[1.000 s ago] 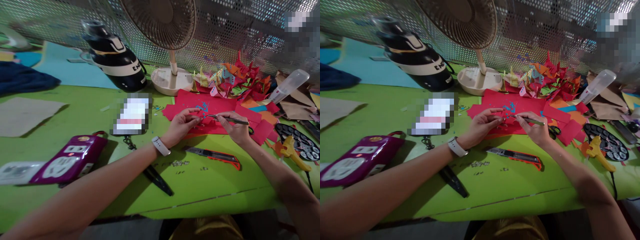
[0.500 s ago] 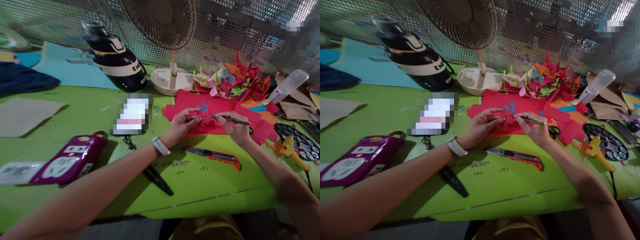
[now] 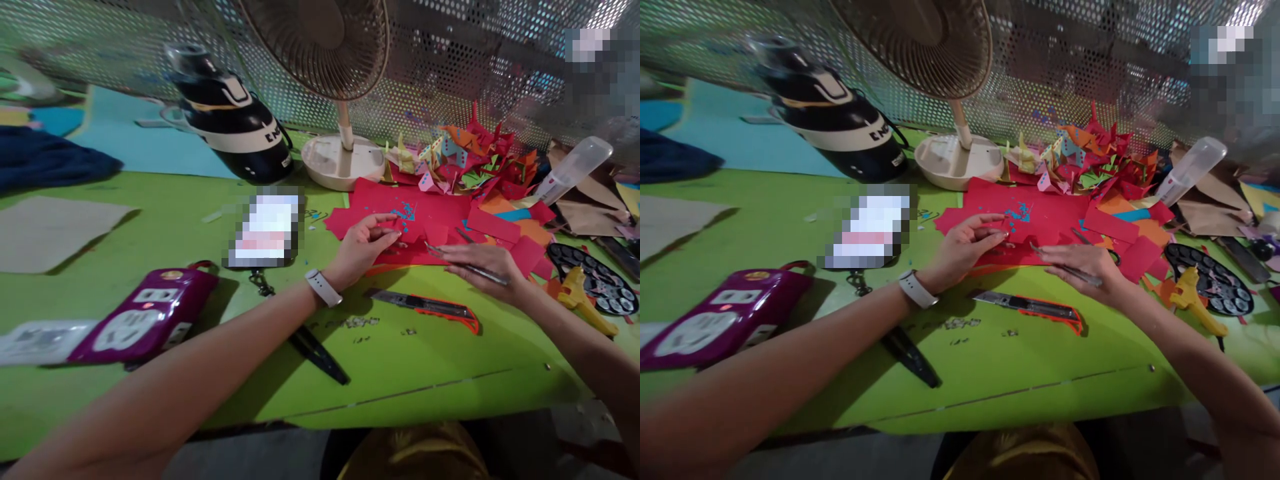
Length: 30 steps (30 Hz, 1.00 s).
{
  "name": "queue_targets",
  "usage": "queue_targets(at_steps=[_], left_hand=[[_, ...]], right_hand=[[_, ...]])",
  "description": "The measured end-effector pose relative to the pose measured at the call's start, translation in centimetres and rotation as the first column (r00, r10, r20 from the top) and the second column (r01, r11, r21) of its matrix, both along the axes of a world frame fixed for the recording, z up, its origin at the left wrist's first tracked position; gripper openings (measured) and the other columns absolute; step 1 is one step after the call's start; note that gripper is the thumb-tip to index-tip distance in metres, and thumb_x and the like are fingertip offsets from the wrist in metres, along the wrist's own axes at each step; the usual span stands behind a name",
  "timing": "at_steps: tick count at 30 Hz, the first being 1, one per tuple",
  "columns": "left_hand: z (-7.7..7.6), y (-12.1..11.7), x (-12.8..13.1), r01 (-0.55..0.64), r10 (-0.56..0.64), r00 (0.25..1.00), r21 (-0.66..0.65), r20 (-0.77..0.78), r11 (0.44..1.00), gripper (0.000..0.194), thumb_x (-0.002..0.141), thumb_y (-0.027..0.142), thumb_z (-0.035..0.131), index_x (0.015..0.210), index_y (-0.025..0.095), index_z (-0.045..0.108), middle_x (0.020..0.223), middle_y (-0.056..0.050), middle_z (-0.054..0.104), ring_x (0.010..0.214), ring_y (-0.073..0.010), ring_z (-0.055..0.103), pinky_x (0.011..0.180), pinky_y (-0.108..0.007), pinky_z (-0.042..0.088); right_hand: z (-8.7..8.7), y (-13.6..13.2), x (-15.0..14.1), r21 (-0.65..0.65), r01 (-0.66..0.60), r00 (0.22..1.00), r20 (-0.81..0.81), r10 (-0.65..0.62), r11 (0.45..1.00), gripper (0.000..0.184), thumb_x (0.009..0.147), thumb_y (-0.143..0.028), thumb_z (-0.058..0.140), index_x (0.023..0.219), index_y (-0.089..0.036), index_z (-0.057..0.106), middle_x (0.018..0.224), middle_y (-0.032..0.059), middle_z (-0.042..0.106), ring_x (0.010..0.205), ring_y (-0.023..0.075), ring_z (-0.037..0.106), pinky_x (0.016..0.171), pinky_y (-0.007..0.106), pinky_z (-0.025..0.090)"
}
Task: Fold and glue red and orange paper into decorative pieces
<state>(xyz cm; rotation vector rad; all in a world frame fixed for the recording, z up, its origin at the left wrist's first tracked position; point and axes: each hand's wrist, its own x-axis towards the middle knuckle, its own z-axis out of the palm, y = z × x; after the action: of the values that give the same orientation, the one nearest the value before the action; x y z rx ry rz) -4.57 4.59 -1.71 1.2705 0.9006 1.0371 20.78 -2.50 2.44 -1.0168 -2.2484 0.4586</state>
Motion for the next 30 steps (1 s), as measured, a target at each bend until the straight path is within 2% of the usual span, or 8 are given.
queue_targets(at_steps=[6,8,11,14,18,20,25,30], left_hand=[[0.0,0.0,-0.1,0.009,-0.008,1.000,0.046,-0.010,0.999,0.036,0.083,0.025,0.070,0.117,0.017,0.061,0.091,-0.005,0.076,0.087,-0.0179,0.073,0.080,-0.031,0.059],[-0.1,0.0,-0.1,0.002,-0.001,1.000,0.053,-0.004,0.999,0.036,0.082,0.024,0.070,0.116,0.017,0.061,0.090,-0.005,0.076,0.086,-0.0174,0.073,0.080,-0.031,0.059],[-0.1,0.1,0.0,-0.003,0.003,1.000,0.047,0.004,0.999,0.036,0.082,0.024,0.071,0.115,0.017,0.061,0.090,-0.005,0.076,0.086,-0.0170,0.072,0.079,-0.030,0.059],[0.0,0.0,0.0,-0.005,0.004,1.000,0.031,0.017,1.000,0.036,0.081,0.023,0.072,0.114,0.017,0.061,0.089,-0.005,0.076,0.084,-0.0169,0.072,0.078,-0.030,0.059],[0.1,0.0,0.0,-0.004,0.004,1.000,0.030,0.015,1.000,0.035,0.080,0.025,0.072,0.114,0.017,0.062,0.089,-0.004,0.076,0.084,-0.0170,0.072,0.079,-0.030,0.059],[0.1,0.0,0.0,0.001,-0.001,1.000,0.032,0.006,0.999,0.037,0.081,0.026,0.073,0.114,0.018,0.062,0.089,-0.004,0.076,0.085,-0.0174,0.072,0.079,-0.030,0.059],[-0.1,0.0,-0.1,-0.006,0.006,1.000,0.037,0.007,0.999,0.036,0.080,0.025,0.073,0.114,0.018,0.063,0.088,-0.004,0.075,0.084,-0.0172,0.072,0.078,-0.031,0.059],[0.0,0.0,-0.1,-0.005,0.005,1.000,0.033,0.007,0.999,0.035,0.081,0.024,0.073,0.114,0.017,0.064,0.087,-0.004,0.075,0.083,-0.0171,0.072,0.079,-0.031,0.059]], right_hand=[[-2.0,-2.2,4.0,-0.033,-0.110,0.978,0.175,0.114,0.993,0.040,0.096,-0.016,0.047,0.131,-0.030,0.062,0.134,0.0061,0.065,0.121,0.0180,0.065,0.097,0.037,0.057],[-1.8,-3.2,4.9,-0.016,-0.062,0.971,0.228,0.064,0.998,0.042,0.096,-0.018,0.045,0.135,-0.028,0.059,0.135,0.0074,0.065,0.122,0.0198,0.064,0.098,0.039,0.057],[-0.7,-5.5,6.3,0.030,0.157,0.942,0.295,-0.159,0.987,0.042,0.096,-0.020,0.044,0.134,-0.029,0.061,0.132,0.0077,0.066,0.118,0.0226,0.067,0.098,0.042,0.057],[0.9,-8.5,8.5,0.061,0.437,0.822,0.379,-0.426,0.897,0.040,0.095,-0.021,0.046,0.130,-0.032,0.064,0.131,0.0075,0.067,0.121,0.0231,0.064,0.106,0.041,0.051],[2.0,-12.1,13.1,0.133,0.776,0.478,0.515,-0.712,0.617,0.042,0.087,-0.031,0.057,0.129,-0.030,0.063,0.140,0.0131,0.060,0.130,0.0278,0.057,0.109,0.040,0.046],[1.7,-13.3,15.3,0.123,0.841,0.350,0.619,-0.703,0.527,0.045,0.081,-0.034,0.063,0.125,-0.025,0.066,0.144,0.0174,0.055,0.132,0.0329,0.053,0.111,0.044,0.044],[0.3,-14.7,16.8,0.107,0.819,0.333,0.711,-0.619,0.564,0.053,0.081,-0.036,0.061,0.132,-0.023,0.058,0.145,0.0226,0.052,0.133,0.0350,0.053,0.107,0.047,0.046],[0.6,-14.0,15.8,0.208,0.868,0.185,0.709,-0.681,0.452,0.063,0.085,-0.039,0.057,0.142,-0.015,0.049,0.140,0.0278,0.054,0.129,0.0359,0.056,0.099,0.046,0.050]])
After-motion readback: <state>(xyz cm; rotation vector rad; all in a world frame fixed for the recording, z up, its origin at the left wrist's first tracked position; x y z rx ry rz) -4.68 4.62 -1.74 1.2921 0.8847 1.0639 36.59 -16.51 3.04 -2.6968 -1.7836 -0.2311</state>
